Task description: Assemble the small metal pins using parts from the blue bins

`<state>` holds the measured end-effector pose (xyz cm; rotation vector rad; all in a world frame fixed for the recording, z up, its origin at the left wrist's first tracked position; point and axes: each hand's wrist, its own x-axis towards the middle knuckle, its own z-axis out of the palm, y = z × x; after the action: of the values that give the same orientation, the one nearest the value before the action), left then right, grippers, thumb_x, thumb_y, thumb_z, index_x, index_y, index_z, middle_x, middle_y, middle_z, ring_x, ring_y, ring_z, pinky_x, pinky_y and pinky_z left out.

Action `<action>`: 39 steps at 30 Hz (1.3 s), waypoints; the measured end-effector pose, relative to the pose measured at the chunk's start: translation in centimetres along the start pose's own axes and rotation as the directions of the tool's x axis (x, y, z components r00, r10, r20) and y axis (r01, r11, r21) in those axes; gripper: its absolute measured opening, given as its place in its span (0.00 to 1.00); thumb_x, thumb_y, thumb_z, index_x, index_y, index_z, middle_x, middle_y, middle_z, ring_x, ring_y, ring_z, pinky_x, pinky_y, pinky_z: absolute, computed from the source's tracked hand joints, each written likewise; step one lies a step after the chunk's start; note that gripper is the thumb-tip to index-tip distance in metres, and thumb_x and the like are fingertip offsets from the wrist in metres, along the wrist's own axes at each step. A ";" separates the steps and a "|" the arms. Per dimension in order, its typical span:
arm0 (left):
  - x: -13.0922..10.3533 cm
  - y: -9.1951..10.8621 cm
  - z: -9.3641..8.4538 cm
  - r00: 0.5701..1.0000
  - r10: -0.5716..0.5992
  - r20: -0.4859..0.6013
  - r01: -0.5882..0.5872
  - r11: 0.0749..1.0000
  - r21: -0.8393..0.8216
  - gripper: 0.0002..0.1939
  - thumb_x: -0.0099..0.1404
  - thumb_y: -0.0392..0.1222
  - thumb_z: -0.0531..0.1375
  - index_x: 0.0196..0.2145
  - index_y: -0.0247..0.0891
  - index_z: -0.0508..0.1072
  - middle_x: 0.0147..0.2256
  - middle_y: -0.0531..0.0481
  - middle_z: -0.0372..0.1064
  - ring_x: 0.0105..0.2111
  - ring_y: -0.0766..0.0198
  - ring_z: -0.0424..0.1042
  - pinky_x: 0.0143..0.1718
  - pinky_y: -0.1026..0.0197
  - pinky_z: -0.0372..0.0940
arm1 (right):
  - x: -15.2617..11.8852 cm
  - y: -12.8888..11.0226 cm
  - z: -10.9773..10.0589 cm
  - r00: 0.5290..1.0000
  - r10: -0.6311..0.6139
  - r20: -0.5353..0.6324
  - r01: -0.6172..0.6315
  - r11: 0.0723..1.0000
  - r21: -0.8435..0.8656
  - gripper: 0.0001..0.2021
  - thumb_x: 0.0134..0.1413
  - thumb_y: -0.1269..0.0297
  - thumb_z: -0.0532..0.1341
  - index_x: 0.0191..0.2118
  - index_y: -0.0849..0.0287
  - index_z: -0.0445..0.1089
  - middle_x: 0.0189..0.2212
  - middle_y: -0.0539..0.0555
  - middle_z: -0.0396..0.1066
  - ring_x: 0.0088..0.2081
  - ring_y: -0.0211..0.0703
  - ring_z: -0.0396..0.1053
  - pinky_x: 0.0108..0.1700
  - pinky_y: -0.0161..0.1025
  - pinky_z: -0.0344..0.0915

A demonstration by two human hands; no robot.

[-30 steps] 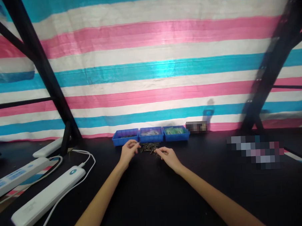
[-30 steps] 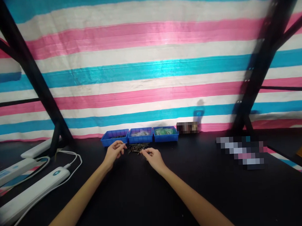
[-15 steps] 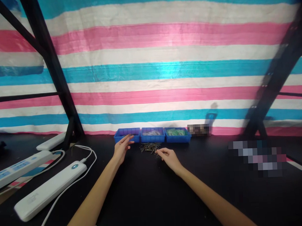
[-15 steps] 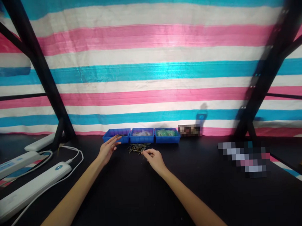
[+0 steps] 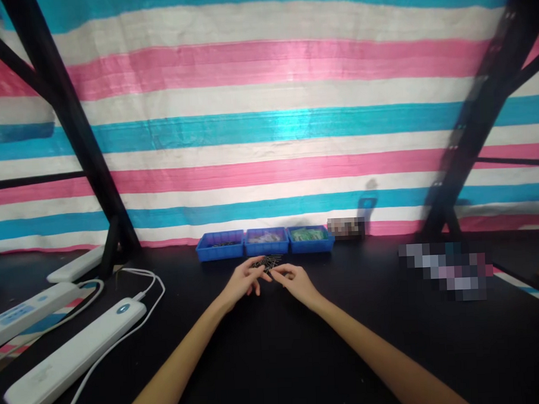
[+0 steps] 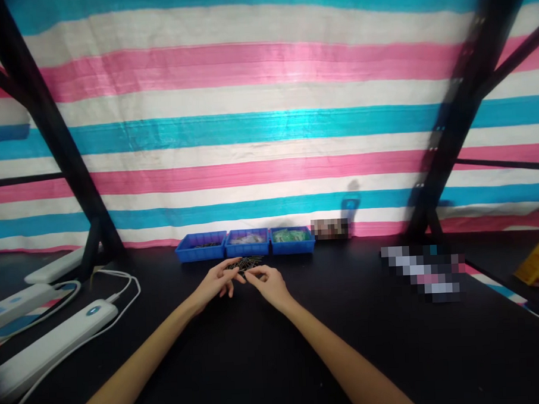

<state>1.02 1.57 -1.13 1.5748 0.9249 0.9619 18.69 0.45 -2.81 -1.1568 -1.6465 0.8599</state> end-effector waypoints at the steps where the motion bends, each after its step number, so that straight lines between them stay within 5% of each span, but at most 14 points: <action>1: 0.0 0.0 0.1 1.000 0.004 0.011 -0.004 1.000 0.003 0.29 0.58 0.52 0.55 0.53 0.35 0.57 0.32 0.43 0.73 0.14 0.72 0.66 0.11 0.71 0.49 | 0.0 0.0 0.0 1.000 -0.007 -0.001 0.007 1.000 -0.010 0.15 0.45 0.54 0.60 0.33 0.60 0.74 0.29 0.54 0.72 0.23 0.34 0.61 0.25 0.32 0.57; 10: -0.4 0.3 0.7 0.998 -0.007 0.058 0.006 1.000 0.020 0.29 0.58 0.51 0.55 0.53 0.34 0.57 0.32 0.43 0.73 0.15 0.72 0.65 0.12 0.72 0.48 | 0.1 0.2 0.0 0.999 -0.038 -0.011 0.038 0.998 0.052 0.16 0.44 0.56 0.61 0.38 0.60 0.72 0.29 0.53 0.71 0.20 0.30 0.58 0.22 0.30 0.55; 16: -0.4 0.4 0.9 0.997 -0.007 0.071 0.005 0.999 0.034 0.27 0.57 0.52 0.55 0.50 0.34 0.59 0.32 0.43 0.73 0.15 0.72 0.64 0.12 0.71 0.48 | 0.1 0.0 0.0 0.999 -0.047 -0.012 0.048 0.991 0.127 0.14 0.45 0.56 0.60 0.33 0.63 0.73 0.29 0.55 0.73 0.23 0.34 0.63 0.26 0.33 0.60; 30: -0.6 0.8 1.0 0.992 0.037 -0.122 -0.017 0.987 0.163 0.20 0.51 0.54 0.59 0.34 0.33 0.71 0.30 0.45 0.71 0.15 0.72 0.62 0.13 0.69 0.49 | 0.0 -0.5 -0.1 0.999 0.018 -0.046 -0.010 0.984 0.178 0.15 0.44 0.55 0.60 0.33 0.63 0.73 0.28 0.54 0.72 0.23 0.35 0.64 0.26 0.32 0.60; 36: -0.5 1.1 1.0 0.979 0.049 -0.199 -0.021 0.990 0.142 0.18 0.51 0.52 0.61 0.31 0.33 0.73 0.16 0.54 0.64 0.13 0.73 0.58 0.14 0.68 0.49 | 0.0 0.1 0.0 0.999 -0.039 -0.013 0.039 0.999 0.014 0.12 0.41 0.56 0.62 0.28 0.61 0.74 0.26 0.54 0.72 0.21 0.34 0.61 0.23 0.32 0.57; 39: -0.6 1.3 1.0 0.978 0.048 -0.204 -0.018 0.989 0.145 0.17 0.51 0.52 0.61 0.31 0.33 0.73 0.15 0.55 0.63 0.13 0.72 0.57 0.15 0.68 0.49 | 0.0 -0.2 0.0 1.000 -0.018 -0.013 0.019 0.996 0.087 0.13 0.42 0.56 0.62 0.29 0.62 0.74 0.27 0.54 0.72 0.22 0.35 0.63 0.25 0.33 0.59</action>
<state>1.86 0.41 -0.10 1.6348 1.1367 1.1206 18.69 0.39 -2.64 -1.0838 -1.5915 0.9020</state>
